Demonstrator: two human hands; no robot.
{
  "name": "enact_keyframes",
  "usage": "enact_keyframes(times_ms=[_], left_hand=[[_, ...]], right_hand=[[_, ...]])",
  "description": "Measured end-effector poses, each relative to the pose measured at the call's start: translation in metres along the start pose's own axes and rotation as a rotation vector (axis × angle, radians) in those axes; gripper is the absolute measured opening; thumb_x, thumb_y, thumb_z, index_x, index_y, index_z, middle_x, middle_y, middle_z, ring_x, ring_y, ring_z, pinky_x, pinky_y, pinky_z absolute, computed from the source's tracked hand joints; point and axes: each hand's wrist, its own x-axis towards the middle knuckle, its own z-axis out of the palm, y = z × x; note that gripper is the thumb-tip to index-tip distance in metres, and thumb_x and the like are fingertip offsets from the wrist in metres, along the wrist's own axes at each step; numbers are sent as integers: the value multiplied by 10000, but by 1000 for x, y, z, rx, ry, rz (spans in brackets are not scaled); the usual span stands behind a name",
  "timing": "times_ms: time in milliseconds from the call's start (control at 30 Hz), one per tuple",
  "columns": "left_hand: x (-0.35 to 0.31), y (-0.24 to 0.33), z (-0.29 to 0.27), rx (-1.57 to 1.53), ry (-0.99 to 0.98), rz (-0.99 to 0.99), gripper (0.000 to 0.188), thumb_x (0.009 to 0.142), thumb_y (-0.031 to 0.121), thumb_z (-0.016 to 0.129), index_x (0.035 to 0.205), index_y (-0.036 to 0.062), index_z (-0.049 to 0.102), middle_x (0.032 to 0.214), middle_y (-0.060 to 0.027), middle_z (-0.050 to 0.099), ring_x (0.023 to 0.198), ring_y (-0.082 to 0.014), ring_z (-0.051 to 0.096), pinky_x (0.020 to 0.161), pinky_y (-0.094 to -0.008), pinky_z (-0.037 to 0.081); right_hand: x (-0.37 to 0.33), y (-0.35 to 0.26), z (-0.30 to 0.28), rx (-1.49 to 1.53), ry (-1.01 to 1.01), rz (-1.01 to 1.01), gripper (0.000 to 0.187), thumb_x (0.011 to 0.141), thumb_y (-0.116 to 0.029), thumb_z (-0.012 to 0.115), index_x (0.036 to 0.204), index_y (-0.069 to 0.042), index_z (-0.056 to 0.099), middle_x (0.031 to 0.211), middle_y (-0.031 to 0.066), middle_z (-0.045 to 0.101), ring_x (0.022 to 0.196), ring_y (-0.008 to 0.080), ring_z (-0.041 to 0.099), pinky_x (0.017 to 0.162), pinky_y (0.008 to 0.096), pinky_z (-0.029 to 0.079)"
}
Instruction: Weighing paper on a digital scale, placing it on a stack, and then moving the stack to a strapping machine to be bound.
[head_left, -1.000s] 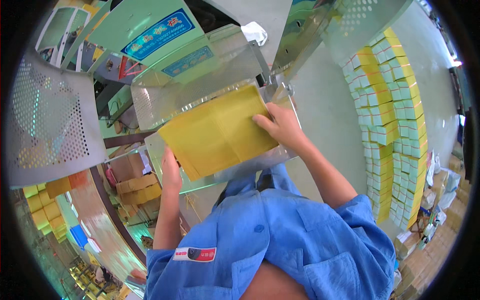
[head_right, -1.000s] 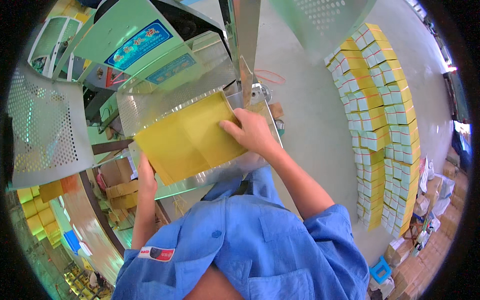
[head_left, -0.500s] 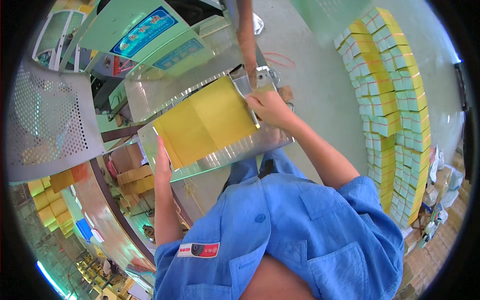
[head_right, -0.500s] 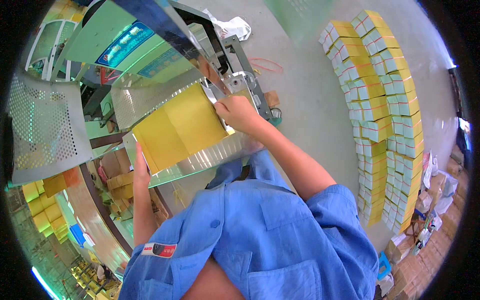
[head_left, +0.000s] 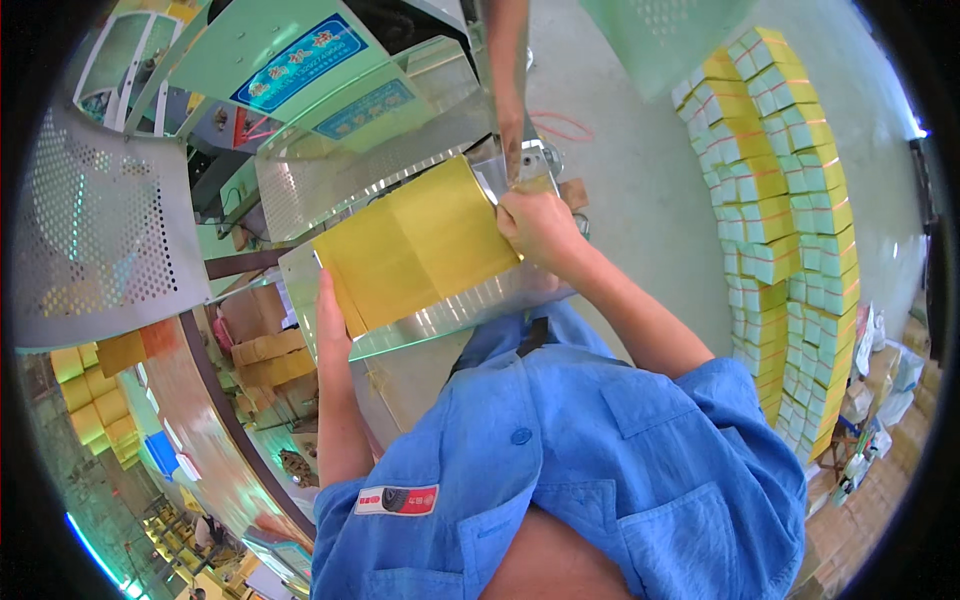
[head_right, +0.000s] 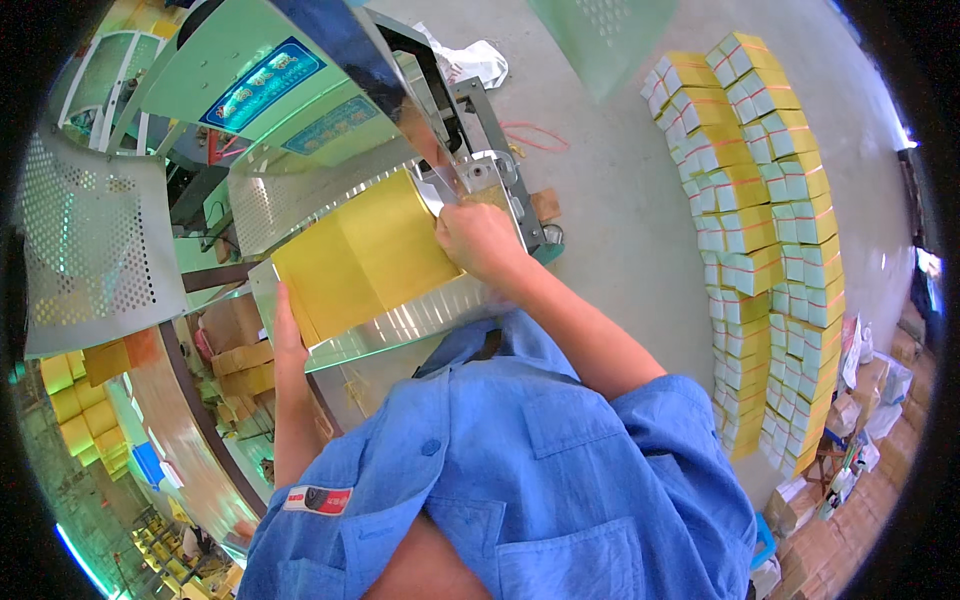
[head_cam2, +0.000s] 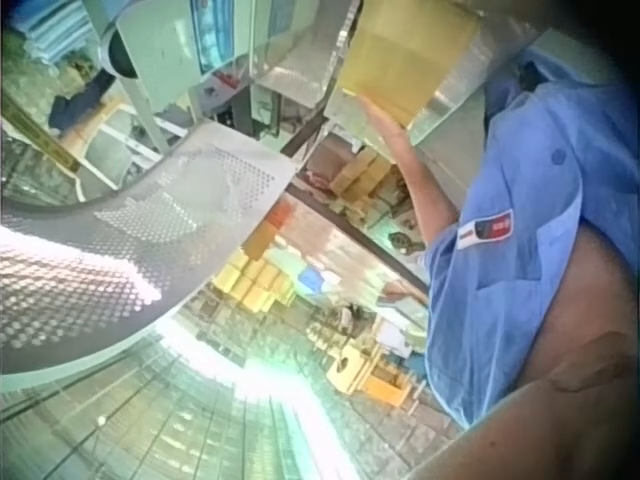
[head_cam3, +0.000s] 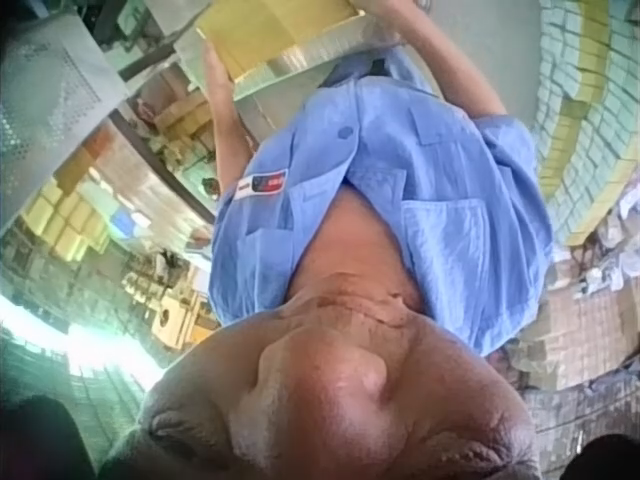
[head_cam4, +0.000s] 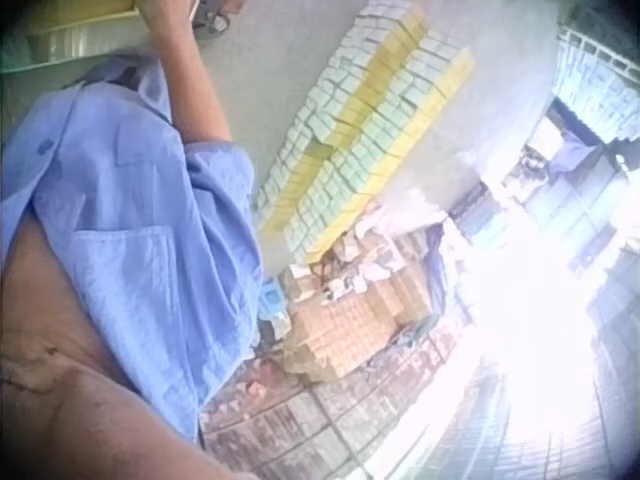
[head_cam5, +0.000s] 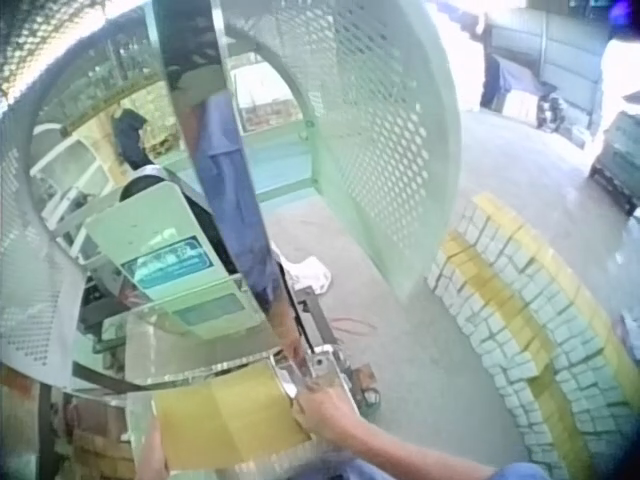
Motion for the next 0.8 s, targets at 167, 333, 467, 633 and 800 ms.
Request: enact_keyframes(times_ms=[167, 333, 467, 633, 800], left_hand=[[1, -1, 0, -47, -8, 13, 572, 1016, 463, 389, 1300, -20, 502, 1228, -100, 589, 1073, -185, 601, 894, -314, 492], [3, 0, 1, -128, -56, -5, 544, 1016, 433, 402, 1295, -23, 502, 1213, -104, 598, 1067, -185, 606, 883, -310, 497], [0, -1, 4, -170, -49, 1, 530, 1013, 436, 403, 1270, -12, 522, 1196, -106, 606, 1059, -186, 605, 891, -316, 491], [3, -17, -3, -347, -29, 10, 514, 1009, 445, 408, 1240, 10, 552, 1163, -82, 620, 1035, -181, 604, 907, -319, 476], [5, -26, 0, -381, -73, 57, 505, 1006, 447, 413, 1232, 22, 566, 1158, -62, 629, 1034, -175, 600, 923, -322, 463]], right_hand=[[-5, 5, 5, 238, 72, 73, 208, 855, -166, 542, 761, 5, 614, 771, 220, 631, 712, 405, 620, 664, 470, 493], [-7, -4, -1, 273, 116, 49, 191, 854, -149, 559, 762, 15, 596, 729, 213, 613, 682, 401, 611, 632, 448, 487], [-4, -8, -3, 240, 91, 79, 171, 849, -132, 561, 769, 14, 601, 732, 210, 611, 669, 386, 608, 617, 439, 483], [-2, -5, 0, 241, 42, 56, 194, 859, -148, 580, 774, 26, 591, 733, 182, 615, 657, 313, 624, 622, 390, 490], [-5, 28, 32, 780, 156, 141, 176, 943, -127, 566, 849, 11, 620, 1142, 82, 619, 959, 136, 591, 840, 254, 452]])
